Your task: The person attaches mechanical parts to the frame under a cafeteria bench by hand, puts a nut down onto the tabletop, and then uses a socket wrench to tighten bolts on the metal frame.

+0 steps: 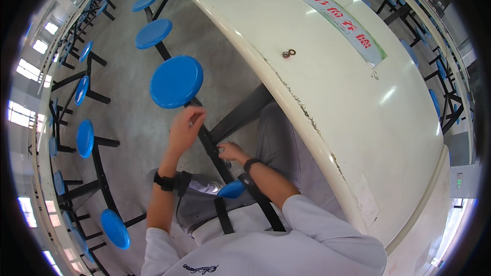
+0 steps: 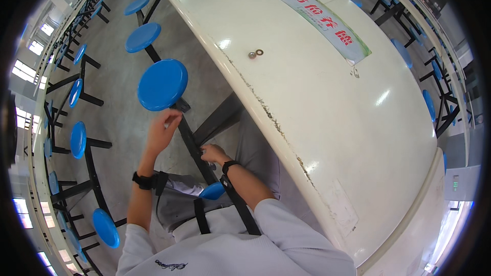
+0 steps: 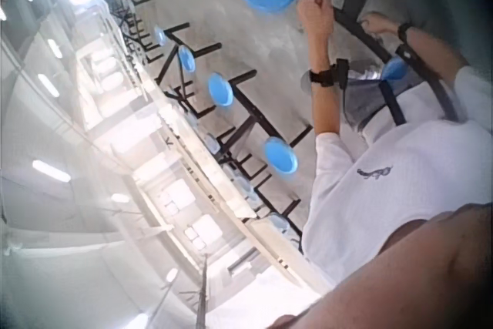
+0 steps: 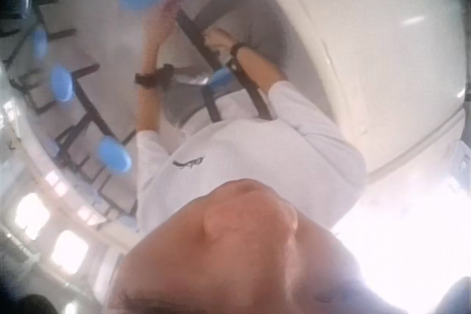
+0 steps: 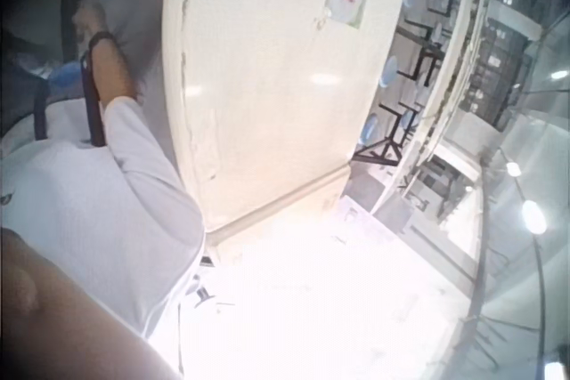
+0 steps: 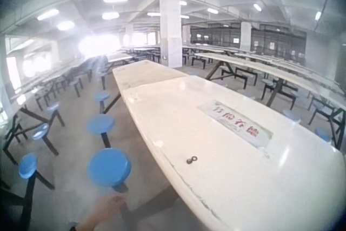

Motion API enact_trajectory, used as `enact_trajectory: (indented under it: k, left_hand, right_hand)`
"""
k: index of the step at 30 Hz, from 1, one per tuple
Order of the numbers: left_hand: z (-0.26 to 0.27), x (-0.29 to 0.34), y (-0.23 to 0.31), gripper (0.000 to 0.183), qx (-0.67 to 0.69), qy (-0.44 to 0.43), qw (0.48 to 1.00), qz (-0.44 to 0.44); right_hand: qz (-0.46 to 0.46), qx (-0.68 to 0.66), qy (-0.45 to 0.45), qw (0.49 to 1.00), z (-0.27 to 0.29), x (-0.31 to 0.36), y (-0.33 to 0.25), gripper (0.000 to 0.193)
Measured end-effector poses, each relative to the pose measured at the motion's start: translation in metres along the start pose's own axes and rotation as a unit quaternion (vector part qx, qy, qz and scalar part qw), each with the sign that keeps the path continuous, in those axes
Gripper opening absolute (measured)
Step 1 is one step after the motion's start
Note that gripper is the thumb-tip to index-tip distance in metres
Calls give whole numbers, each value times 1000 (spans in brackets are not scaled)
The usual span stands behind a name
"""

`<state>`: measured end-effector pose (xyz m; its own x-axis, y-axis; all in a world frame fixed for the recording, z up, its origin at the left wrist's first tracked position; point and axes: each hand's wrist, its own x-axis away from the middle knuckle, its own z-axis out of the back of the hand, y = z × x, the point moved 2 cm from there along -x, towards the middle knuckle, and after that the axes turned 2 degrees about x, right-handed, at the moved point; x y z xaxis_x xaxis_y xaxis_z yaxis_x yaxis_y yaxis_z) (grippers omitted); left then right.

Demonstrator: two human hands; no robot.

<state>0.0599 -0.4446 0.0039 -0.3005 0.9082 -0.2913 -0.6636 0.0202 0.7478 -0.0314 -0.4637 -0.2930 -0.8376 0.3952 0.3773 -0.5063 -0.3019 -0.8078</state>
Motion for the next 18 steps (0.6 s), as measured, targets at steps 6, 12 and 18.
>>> enact_trajectory:
  k: [6,12,18]
  left_hand:
    - [-26,-81,112,10,-36,-23,984,-175]
    - [-57,-127,113,14,-122,-53,964,-231]
    - [-54,-140,117,14,-94,-64,977,-180]
  right_hand:
    - [-12,23,-46,999,3,8,-14,51]
    - [-1,52,-50,997,9,21,-23,51]
    - [1,32,-27,999,3,19,-12,42]
